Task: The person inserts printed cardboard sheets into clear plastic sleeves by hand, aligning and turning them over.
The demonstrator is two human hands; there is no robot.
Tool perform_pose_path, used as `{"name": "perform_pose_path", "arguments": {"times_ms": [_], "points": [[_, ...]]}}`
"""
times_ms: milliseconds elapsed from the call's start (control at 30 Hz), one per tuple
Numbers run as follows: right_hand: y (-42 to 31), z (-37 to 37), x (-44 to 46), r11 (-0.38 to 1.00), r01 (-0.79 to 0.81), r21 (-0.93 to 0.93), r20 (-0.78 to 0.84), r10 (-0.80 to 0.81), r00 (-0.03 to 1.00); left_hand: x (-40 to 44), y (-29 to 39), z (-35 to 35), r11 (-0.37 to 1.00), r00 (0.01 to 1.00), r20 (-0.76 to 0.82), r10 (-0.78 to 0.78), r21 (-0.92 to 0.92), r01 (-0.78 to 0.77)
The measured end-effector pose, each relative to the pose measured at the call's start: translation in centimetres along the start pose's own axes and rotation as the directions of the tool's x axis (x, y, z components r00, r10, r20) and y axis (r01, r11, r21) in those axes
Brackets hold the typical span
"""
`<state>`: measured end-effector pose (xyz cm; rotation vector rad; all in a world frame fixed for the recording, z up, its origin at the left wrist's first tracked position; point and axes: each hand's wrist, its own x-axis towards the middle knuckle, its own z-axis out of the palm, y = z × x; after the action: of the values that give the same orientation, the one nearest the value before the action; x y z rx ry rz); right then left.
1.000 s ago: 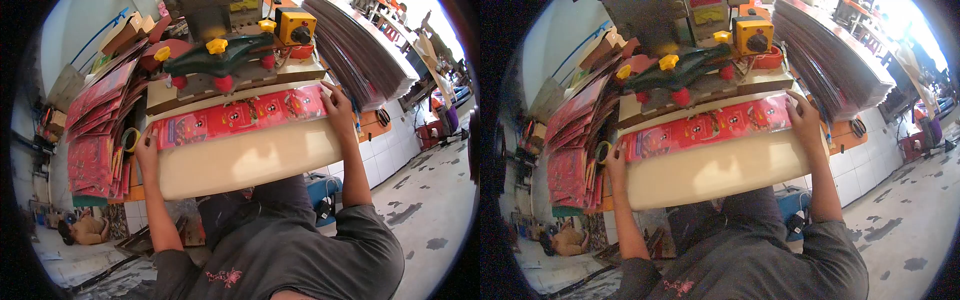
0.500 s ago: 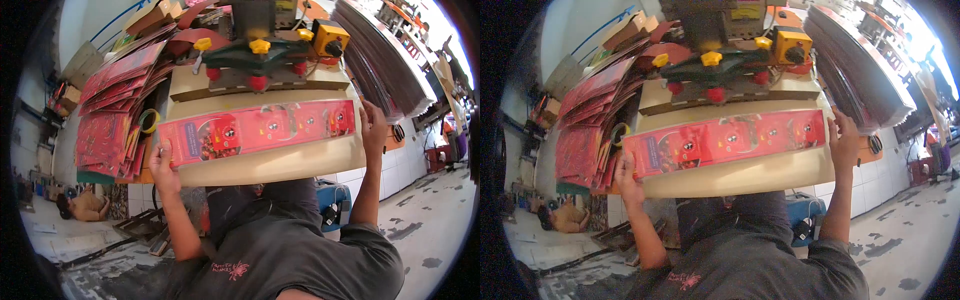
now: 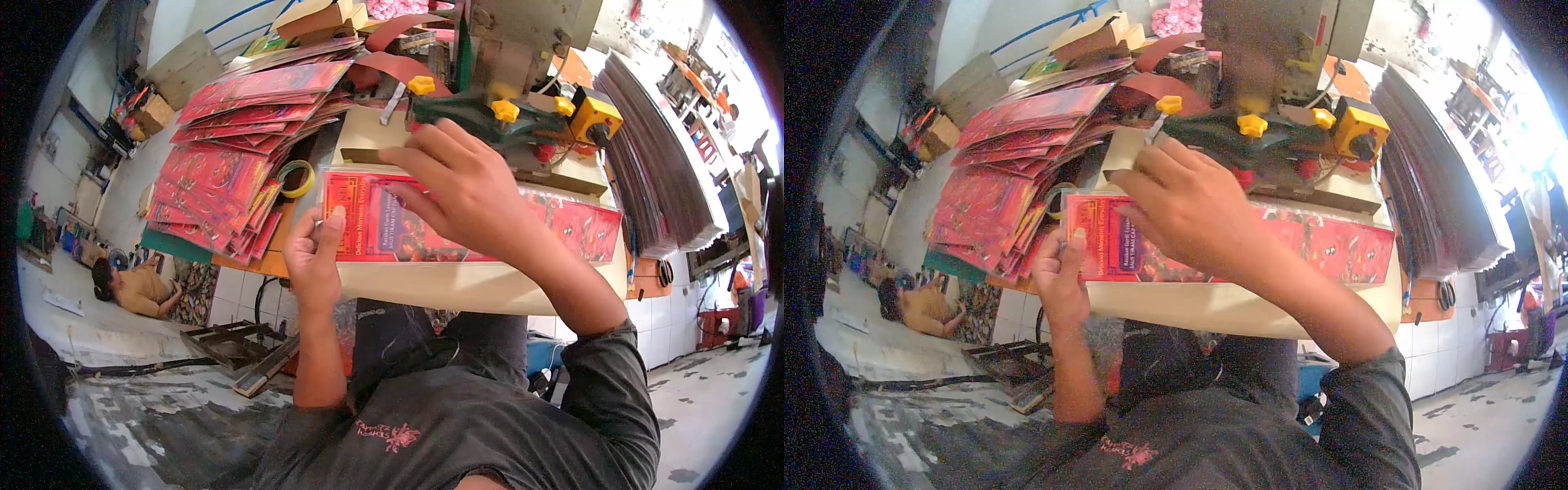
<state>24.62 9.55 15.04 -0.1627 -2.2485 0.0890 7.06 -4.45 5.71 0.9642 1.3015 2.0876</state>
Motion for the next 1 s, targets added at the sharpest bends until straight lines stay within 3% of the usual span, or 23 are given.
{"name": "perform_pose_path", "arguments": {"times_ms": [267,567,767,1000], "points": [[1.0,4.1,4.5,0.978,0.206,0.014,0.074,-0.206,0.976,0.0,0.7,0.7,0.999,0.999,0.025,0.04,0.034,-0.041],[1.3,3.7,5.2,0.966,0.224,-0.133,0.127,-0.207,0.97,-0.1,1.1,1.6,0.994,0.997,0.05,0.055,0.097,-0.059],[1.5,3.3,5.1,0.967,0.245,-0.063,0.05,-0.242,0.969,-0.2,1.1,1.9,0.993,0.997,0.058,0.06,0.102,-0.066],[1.5,3.6,5.1,0.961,0.251,-0.118,0.022,-0.25,0.968,-0.2,0.9,2.1,0.984,0.995,0.038,0.088,0.153,-0.093]]}}
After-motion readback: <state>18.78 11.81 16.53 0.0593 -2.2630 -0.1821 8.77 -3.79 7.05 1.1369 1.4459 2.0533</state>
